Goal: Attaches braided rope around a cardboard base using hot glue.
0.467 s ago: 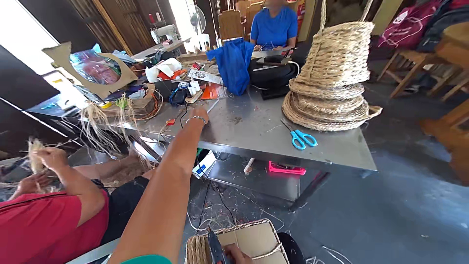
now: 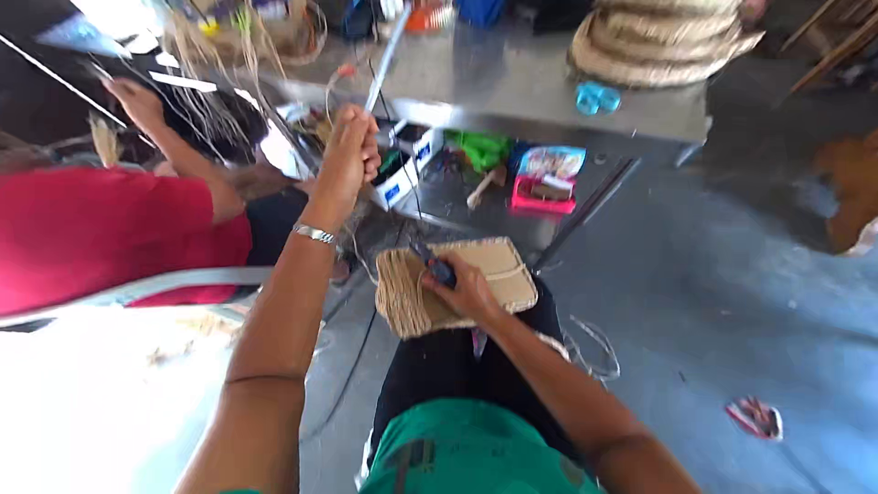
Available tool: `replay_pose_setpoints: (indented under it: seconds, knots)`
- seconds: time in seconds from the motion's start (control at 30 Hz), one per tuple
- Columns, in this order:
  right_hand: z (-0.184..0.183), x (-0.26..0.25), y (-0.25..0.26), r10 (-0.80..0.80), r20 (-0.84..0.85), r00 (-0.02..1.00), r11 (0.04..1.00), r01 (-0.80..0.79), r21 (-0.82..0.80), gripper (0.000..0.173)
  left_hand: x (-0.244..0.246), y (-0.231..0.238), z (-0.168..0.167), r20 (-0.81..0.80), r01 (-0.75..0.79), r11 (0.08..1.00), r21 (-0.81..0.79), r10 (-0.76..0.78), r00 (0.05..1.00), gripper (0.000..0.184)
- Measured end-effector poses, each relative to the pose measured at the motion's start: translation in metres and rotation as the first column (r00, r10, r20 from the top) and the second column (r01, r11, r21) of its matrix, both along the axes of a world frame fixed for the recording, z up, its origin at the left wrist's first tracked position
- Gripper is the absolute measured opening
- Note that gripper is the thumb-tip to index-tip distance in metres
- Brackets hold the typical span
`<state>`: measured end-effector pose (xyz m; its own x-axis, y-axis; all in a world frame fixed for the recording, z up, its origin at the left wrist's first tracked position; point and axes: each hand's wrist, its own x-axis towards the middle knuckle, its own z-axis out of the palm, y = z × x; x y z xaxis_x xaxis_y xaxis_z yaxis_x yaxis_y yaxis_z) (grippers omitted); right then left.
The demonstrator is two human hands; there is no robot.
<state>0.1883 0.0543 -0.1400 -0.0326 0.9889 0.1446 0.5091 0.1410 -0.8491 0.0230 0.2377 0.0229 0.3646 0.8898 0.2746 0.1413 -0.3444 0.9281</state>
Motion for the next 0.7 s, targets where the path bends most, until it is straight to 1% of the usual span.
replay_pose_setpoints:
  seconds: [0.03,0.07,0.13,0.2,0.27,0.33,0.47,0.5,0.6,0.7]
  knots:
    - [0.000,-0.001,0.003,-0.006,0.010,1.000,1.000,0.006,0.014,0.047,-0.011,-0.027,-0.006,0.133,0.049,0.997,-0.053,-0.042,0.990,0.026]
    - [-0.002,-0.004,0.004,-0.017,0.016,1.000,0.999,0.017,0.039,0.047,-0.022,-0.052,-0.015,0.202,0.069,0.996,-0.060,-0.056,0.978,0.026]
    - [0.003,-0.010,0.003,-0.026,0.028,0.999,0.999,0.025,0.038,0.049,-0.038,-0.093,-0.034,0.260,0.073,0.997,-0.016,-0.066,0.963,0.028]
    - [0.010,-0.017,0.000,-0.019,0.040,0.999,1.000,0.018,0.008,0.051,-0.049,-0.125,-0.053,0.206,0.052,0.997,0.053,-0.062,0.977,0.029]
    - [0.014,-0.024,-0.002,-0.019,0.049,0.999,1.000,0.018,0.021,0.049,-0.054,-0.149,-0.068,0.120,0.020,0.990,0.141,-0.037,0.992,0.031]
    - [0.020,-0.029,-0.005,-0.018,0.065,0.998,0.999,0.015,0.048,0.047,-0.054,-0.165,-0.076,0.094,0.029,0.970,0.240,-0.054,0.994,0.029]
    - [0.035,-0.037,-0.011,0.010,0.104,0.995,0.997,-0.019,0.080,0.044,-0.044,-0.181,-0.076,0.072,0.018,0.863,0.504,-0.063,0.995,0.025]
    - [0.039,-0.040,-0.012,0.020,0.118,0.993,0.996,-0.030,0.088,0.044,-0.041,-0.184,-0.073,0.046,0.010,0.836,0.549,-0.042,0.998,0.024]
    - [0.041,-0.050,-0.009,0.038,0.160,0.986,0.996,-0.050,0.072,0.045,-0.037,-0.197,-0.066,-0.088,-0.038,0.779,0.626,0.119,0.989,0.022]
    - [0.042,-0.054,-0.003,0.027,0.212,0.977,0.999,-0.035,0.033,0.046,-0.043,-0.195,-0.065,-0.171,-0.029,0.734,0.679,0.197,0.965,0.019]
